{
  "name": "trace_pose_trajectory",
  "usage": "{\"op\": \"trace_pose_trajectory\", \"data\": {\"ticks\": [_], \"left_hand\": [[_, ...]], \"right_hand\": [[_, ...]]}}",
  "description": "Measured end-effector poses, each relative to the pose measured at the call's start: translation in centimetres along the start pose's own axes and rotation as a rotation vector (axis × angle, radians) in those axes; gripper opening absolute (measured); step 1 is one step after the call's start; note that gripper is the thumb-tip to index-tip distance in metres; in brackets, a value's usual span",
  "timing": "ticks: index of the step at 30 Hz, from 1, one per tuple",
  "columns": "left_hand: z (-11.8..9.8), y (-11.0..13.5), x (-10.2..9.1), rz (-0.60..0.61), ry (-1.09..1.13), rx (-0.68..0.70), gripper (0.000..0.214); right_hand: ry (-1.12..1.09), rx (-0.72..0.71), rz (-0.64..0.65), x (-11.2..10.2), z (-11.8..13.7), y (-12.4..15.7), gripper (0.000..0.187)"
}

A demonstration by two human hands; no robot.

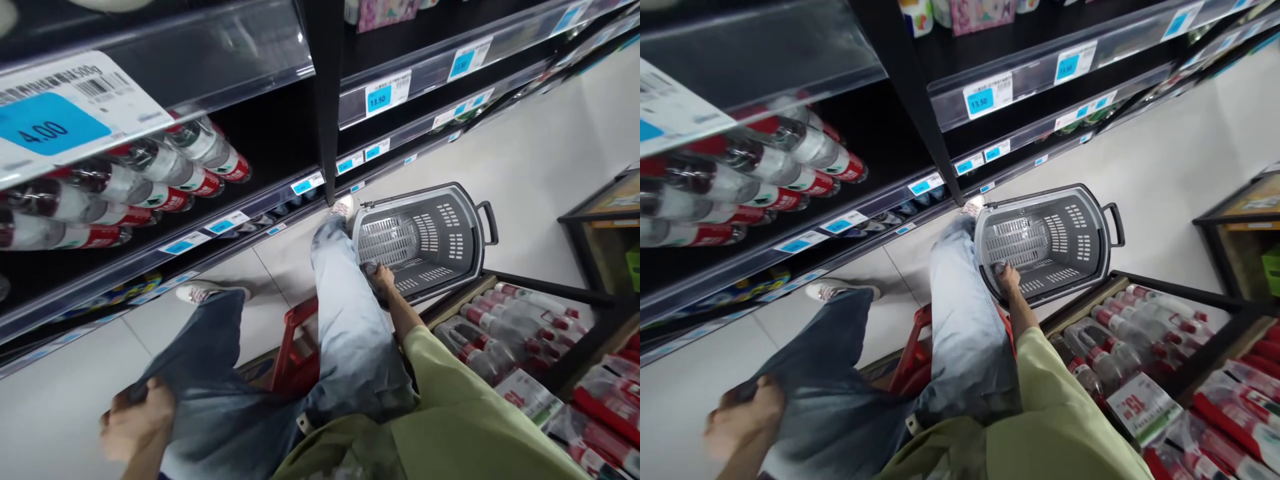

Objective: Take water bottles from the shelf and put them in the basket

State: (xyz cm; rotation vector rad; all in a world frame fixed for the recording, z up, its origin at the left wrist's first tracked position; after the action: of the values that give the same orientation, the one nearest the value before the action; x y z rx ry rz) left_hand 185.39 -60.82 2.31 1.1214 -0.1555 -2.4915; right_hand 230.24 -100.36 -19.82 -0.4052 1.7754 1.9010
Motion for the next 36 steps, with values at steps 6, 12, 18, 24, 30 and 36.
{"op": "trace_pose_trajectory", "data": {"ticks": [6,12,18,24,30,36], "left_hand": [[0.1,0.2,-0.6,0.1,0.147,-0.022,0.071],[0.5,1.9,-2.2,0.065,0.283,0.113,0.073],[1.1,3.4,-1.8,0.072,0.44,0.122,0.065],[2.2,4.3,-1.7,0.104,0.567,0.112,0.061],[2.6,4.8,-1.2,0.085,0.627,0.131,0.057],[2.6,4.8,-0.3,0.088,0.684,0.165,0.055]], "right_hand": [[-0.027,0.047,-0.04,-0.6,0.5,1.0,0.055],[-0.118,0.017,-0.209,-4.8,1.7,2.5,0.031],[-0.311,-0.206,-0.573,-11.5,6.9,6.1,0.036],[-0.741,-0.921,-0.664,-14.9,21.0,14.4,0.031],[-0.474,-1.438,-0.242,-8.8,36.5,26.5,0.054],[-0.093,-1.51,-0.242,-1.0,48.7,32.6,0.076]]}}
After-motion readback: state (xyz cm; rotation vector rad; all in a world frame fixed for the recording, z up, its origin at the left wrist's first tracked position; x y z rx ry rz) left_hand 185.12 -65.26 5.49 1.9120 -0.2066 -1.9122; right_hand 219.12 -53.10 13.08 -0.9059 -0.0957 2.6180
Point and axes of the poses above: each hand's wrist, its own y-axis away from the middle knuckle, its own x-axis out of the palm, z = x × y, the point moved 3 cm from there along -y, towards the middle knuckle, and after that the axes turned 15 degrees about -y, right-handed, at the moved point
